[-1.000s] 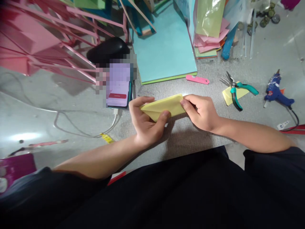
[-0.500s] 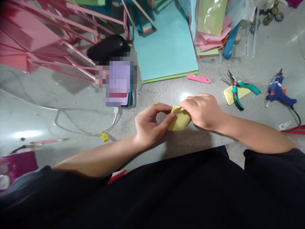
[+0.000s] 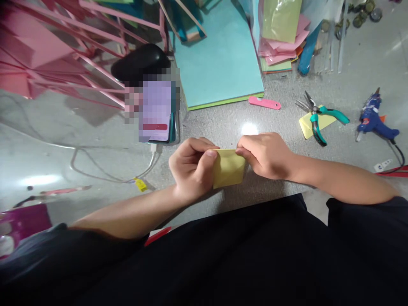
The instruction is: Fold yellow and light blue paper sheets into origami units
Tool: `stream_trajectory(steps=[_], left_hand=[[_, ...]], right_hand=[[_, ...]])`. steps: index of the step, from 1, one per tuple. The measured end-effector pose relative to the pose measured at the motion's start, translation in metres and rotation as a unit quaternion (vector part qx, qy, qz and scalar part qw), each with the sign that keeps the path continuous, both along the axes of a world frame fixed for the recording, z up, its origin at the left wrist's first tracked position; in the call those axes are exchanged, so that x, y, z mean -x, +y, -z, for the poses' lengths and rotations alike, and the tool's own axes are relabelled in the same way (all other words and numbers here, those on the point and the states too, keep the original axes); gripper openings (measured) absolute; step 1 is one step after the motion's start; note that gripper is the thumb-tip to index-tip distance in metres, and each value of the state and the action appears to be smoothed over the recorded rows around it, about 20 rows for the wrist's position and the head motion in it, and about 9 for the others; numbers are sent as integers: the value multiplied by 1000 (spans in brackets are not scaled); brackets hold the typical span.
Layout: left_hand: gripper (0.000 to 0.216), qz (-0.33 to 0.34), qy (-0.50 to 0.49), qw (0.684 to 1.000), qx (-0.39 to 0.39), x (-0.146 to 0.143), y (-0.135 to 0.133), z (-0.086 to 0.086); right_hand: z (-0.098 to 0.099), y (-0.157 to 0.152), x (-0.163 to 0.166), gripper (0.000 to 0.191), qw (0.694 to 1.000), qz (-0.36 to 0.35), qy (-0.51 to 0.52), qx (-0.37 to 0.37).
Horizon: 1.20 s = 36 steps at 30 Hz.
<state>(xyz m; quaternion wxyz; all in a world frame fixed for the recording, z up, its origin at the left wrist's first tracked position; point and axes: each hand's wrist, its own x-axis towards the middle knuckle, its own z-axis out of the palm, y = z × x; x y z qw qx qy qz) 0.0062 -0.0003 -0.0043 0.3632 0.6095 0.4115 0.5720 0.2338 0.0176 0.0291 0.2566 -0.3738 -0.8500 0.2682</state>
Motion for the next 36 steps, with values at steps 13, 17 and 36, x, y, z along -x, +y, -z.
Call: stream_trajectory(steps=[13,17,36], left_hand=[[24,172,44,978,105,6,2,-5],[20,252,115,959,65,7,2,-9],[54,2,-43,999,-29,1,19,1]], right_hand=[[-7,4,0,36,980,98,134,111],[-9,5,-2,44,983,6,73,168],[-8,37,-30,45,996,55,56,47]])
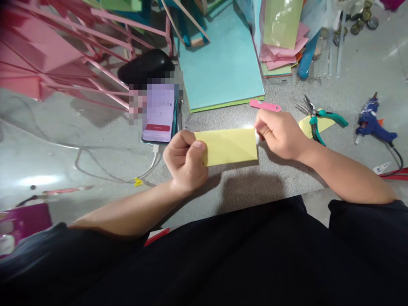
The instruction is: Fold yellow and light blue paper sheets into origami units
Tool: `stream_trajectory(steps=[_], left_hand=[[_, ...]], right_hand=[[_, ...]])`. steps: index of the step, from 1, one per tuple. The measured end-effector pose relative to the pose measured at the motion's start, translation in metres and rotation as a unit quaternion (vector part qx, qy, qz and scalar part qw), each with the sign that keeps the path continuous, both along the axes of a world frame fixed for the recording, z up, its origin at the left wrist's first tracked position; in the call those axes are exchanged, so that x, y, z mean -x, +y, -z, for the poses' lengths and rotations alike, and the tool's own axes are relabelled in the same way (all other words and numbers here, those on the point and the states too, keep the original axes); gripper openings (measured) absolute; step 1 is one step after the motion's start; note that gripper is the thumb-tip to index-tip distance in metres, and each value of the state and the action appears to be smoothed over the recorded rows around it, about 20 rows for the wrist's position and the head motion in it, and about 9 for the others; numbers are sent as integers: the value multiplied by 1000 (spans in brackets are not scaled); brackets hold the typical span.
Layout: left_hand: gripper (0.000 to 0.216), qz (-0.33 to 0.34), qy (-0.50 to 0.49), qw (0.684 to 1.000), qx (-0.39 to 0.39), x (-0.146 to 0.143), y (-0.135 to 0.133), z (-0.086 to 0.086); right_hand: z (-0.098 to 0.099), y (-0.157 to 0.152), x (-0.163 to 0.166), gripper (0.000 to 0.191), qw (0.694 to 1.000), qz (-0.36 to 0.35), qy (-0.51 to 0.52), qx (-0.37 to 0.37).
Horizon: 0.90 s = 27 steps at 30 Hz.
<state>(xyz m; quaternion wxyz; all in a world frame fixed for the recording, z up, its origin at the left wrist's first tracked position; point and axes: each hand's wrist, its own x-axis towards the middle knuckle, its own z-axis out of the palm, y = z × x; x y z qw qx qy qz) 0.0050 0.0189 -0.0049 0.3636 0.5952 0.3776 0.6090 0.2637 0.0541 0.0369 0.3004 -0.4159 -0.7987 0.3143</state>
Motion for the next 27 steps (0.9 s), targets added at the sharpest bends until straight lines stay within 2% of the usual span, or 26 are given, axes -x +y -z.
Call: stream_trajectory(steps=[2,4,6,9,10,12,14,15,19,22,27], left_hand=[[60,-49,-10,998,32,-1,3,4],[57,-61,-16,996,70,-1,4,11],[45,-47,-21,992,114,0,2,19],[34,-29,19,992,120,3,0,31],[41,-19,48,993,103,4,-1,33],[74,23,125,990,58,7,-2,35],[106,80,205,975,19,10,-3,32],[113,109,235,966,11,12,-4,30],[99,164,238,955,68,14,-4,25],[94,151,208,961,103,12,-3,27],[92,155,103,975,122,8,0,30]], right_hand=[[3,6,-3,51,996,51,65,27],[7,7,-1,47,982,66,150,92],[12,2,5,45,962,41,203,175],[16,-10,16,36,950,18,190,245],[16,-13,19,31,952,21,179,246],[16,-17,21,27,959,32,159,232],[16,-17,21,28,963,39,148,222],[16,-17,19,28,964,41,144,221],[15,-13,14,21,966,39,135,215],[14,-14,13,49,959,29,171,225],[14,-20,18,86,933,-40,250,256]])
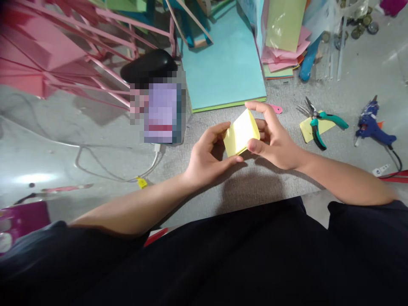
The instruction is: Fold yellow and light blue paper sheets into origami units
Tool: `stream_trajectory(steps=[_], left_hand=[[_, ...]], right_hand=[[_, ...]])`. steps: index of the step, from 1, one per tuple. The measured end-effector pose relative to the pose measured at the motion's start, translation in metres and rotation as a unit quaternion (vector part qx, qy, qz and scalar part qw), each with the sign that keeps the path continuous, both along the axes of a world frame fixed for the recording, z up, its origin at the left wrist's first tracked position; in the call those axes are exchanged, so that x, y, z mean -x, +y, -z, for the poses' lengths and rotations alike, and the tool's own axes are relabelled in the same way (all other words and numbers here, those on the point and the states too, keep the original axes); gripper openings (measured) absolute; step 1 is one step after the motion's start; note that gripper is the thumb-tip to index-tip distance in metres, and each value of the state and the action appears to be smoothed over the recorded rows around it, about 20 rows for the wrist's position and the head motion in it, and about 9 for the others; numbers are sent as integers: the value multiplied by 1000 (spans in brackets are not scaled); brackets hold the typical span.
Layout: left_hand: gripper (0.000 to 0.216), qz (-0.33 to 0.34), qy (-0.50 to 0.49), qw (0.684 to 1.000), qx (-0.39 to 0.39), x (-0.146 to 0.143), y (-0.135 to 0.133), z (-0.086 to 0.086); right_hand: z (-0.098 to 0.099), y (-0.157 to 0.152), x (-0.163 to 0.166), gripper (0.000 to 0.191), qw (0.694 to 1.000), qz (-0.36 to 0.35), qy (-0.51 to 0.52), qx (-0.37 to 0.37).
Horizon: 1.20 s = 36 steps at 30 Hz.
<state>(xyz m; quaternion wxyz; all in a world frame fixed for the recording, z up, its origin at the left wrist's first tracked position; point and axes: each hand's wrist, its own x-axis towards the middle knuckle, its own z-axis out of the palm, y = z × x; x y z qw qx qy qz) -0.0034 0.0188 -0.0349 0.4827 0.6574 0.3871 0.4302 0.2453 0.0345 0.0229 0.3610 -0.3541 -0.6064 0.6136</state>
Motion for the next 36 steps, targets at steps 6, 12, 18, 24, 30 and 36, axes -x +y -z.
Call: stream_trajectory(steps=[6,12,18,24,30,36], left_hand=[[77,0,-39,999,3,-2,2,-4],[47,-110,-49,993,-13,0,2,-6],[49,-136,-63,989,17,-1,2,-12],[45,-143,-55,988,2,-3,2,-5],[47,-159,11,986,-45,-1,6,0],[48,-119,6,983,-137,-6,0,-2]], right_hand=[[3,-6,2,77,991,69,-86,-69],[11,0,-4,60,983,97,-99,-118],[17,16,-11,59,885,141,-254,-364],[7,14,-9,27,719,117,-328,-601],[14,20,-15,40,758,29,-333,-559],[7,8,-8,29,726,-16,-372,-579]])
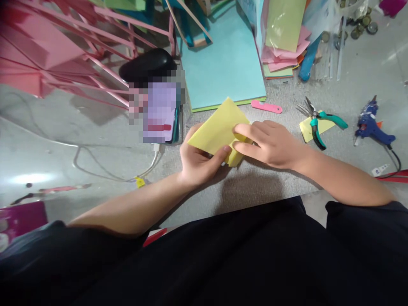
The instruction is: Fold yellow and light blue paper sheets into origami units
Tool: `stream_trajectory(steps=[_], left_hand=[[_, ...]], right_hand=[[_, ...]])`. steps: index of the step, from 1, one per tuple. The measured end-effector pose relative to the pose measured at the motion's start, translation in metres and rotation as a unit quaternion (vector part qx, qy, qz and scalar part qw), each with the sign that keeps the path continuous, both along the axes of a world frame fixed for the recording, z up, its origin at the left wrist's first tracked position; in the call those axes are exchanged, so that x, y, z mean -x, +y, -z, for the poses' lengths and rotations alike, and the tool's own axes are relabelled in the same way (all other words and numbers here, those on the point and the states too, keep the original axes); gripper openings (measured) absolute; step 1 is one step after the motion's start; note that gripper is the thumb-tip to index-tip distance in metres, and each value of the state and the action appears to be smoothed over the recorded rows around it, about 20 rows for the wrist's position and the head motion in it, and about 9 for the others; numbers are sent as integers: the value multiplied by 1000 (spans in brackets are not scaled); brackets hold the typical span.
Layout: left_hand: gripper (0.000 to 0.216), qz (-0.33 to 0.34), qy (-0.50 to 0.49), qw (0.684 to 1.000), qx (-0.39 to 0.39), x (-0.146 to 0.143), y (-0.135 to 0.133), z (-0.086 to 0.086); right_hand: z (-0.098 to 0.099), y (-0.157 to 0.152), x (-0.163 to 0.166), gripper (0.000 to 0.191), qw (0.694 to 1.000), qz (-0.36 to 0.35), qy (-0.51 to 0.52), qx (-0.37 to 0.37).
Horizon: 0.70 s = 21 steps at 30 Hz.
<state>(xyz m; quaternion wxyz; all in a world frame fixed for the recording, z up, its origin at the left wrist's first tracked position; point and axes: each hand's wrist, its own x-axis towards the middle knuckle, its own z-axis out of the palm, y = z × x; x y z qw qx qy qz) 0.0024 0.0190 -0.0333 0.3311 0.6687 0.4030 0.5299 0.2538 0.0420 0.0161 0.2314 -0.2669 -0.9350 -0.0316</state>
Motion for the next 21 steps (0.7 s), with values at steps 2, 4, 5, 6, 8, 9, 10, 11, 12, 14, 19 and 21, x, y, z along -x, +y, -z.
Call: stream_trajectory(steps=[2,4,5,6,8,9,10,11,12,14,19,21], left_hand=[[51,-19,4,1000,4,-1,4,2],[64,-67,12,998,-5,0,10,4],[73,-104,17,994,-26,1,14,4],[80,-147,27,987,-54,3,17,4],[82,-214,68,969,-106,8,21,2],[80,-225,102,962,-118,10,22,1],[78,-225,141,956,-127,12,22,0],[74,-218,185,948,-136,13,20,-1],[67,-208,233,939,-147,13,19,-1],[51,-174,305,922,-164,12,14,0],[25,-28,327,939,-102,10,-2,-5],[27,13,349,933,-85,10,-10,-11]], right_hand=[[-5,-1,0,26,1000,-9,-15,9],[-8,3,-3,29,998,-40,-19,33],[-9,7,-6,31,997,-58,-16,47],[-10,10,-9,32,995,-73,-12,61],[-11,17,-15,34,992,-95,-9,86],[-11,20,-17,35,990,-101,-12,96],[-11,22,-20,34,989,-101,-17,103],[-11,24,-22,34,989,-97,-24,108],[-11,26,-25,33,989,-90,-28,111],[-10,29,-28,32,990,-70,-31,118],[-11,33,-34,32,983,-54,-26,171],[-11,34,-34,34,978,-49,6,204]])
